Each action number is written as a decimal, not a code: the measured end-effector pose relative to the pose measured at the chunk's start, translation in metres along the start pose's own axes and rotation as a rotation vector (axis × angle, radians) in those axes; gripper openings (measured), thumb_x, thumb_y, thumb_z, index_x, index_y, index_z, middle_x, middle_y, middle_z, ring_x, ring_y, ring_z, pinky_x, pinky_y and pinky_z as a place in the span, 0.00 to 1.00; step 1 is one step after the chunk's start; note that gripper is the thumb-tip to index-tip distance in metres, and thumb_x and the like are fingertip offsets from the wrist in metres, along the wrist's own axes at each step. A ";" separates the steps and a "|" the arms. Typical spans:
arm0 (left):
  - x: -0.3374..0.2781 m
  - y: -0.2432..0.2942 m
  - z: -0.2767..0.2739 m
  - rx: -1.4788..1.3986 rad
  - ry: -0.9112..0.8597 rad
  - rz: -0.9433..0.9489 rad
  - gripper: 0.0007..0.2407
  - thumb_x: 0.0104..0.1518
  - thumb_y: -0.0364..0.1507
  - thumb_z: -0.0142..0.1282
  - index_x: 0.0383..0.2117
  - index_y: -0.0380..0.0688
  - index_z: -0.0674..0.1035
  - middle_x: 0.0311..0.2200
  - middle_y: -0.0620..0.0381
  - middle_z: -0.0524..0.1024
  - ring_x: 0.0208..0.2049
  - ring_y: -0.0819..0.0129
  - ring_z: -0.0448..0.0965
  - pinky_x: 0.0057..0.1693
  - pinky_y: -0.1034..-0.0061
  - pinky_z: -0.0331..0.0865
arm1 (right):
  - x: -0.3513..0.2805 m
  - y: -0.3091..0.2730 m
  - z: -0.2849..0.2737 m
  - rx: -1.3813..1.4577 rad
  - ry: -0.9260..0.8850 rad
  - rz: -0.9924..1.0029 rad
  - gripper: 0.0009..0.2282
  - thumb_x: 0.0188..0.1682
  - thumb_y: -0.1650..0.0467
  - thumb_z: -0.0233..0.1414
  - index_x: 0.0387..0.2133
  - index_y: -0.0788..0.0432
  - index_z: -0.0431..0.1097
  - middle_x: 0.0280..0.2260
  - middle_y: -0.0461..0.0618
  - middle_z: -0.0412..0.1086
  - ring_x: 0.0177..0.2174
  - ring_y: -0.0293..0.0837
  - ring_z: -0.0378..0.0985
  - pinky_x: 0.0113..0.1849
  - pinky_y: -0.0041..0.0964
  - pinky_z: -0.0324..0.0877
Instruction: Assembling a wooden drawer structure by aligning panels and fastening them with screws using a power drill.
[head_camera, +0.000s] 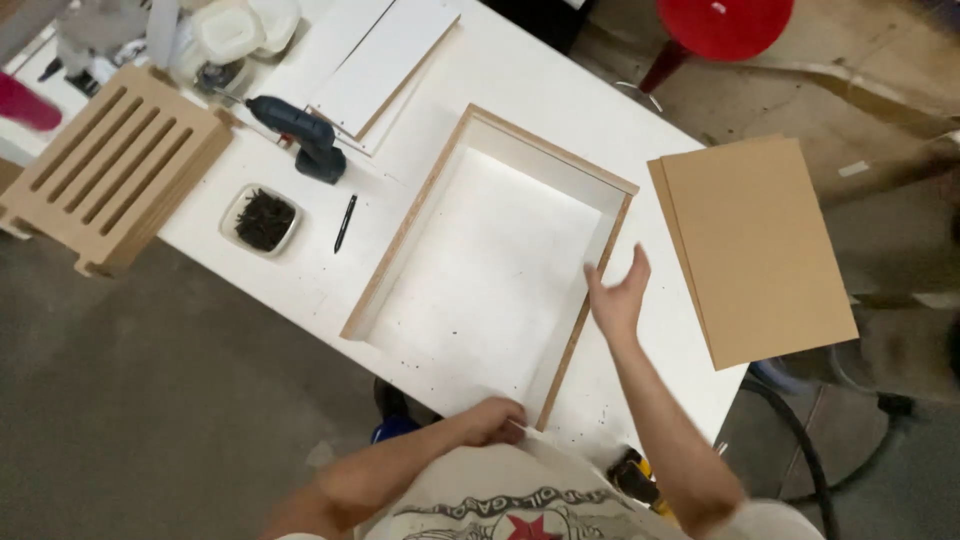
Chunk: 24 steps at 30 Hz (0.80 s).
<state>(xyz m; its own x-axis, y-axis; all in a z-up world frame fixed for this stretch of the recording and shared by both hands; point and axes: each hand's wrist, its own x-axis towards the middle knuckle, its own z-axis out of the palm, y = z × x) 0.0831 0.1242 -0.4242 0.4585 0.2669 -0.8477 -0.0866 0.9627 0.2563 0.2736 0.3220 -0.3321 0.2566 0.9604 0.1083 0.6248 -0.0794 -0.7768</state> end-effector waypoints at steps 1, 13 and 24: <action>0.017 0.003 0.004 0.024 -0.009 0.005 0.06 0.51 0.21 0.57 0.34 0.35 0.79 0.38 0.44 0.78 0.38 0.54 0.82 0.41 0.69 0.80 | -0.028 -0.009 -0.014 0.000 0.026 0.001 0.40 0.46 0.62 0.61 0.66 0.69 0.47 0.65 0.66 0.50 0.65 0.58 0.51 0.64 0.49 0.49; -0.002 0.056 -0.006 1.156 0.057 0.731 0.29 0.60 0.42 0.52 0.65 0.38 0.66 0.65 0.32 0.62 0.68 0.41 0.59 0.70 0.51 0.55 | -0.111 0.059 -0.033 -0.133 -0.318 0.603 0.29 0.49 0.65 0.57 0.66 0.57 0.61 0.59 0.62 0.68 0.59 0.59 0.68 0.55 0.56 0.68; -0.108 0.108 -0.099 0.899 0.642 0.528 0.32 0.61 0.31 0.44 0.72 0.35 0.48 0.68 0.32 0.55 0.68 0.43 0.60 0.67 0.54 0.62 | -0.048 0.016 -0.042 -0.171 -0.405 0.434 0.28 0.50 0.69 0.55 0.66 0.63 0.60 0.59 0.67 0.66 0.60 0.63 0.66 0.57 0.59 0.63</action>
<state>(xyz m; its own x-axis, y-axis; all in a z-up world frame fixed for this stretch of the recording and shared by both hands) -0.0635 0.2034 -0.3513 0.0102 0.8338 -0.5520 0.6283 0.4241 0.6522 0.3025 0.2631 -0.3240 0.2348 0.8532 -0.4658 0.6441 -0.4955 -0.5828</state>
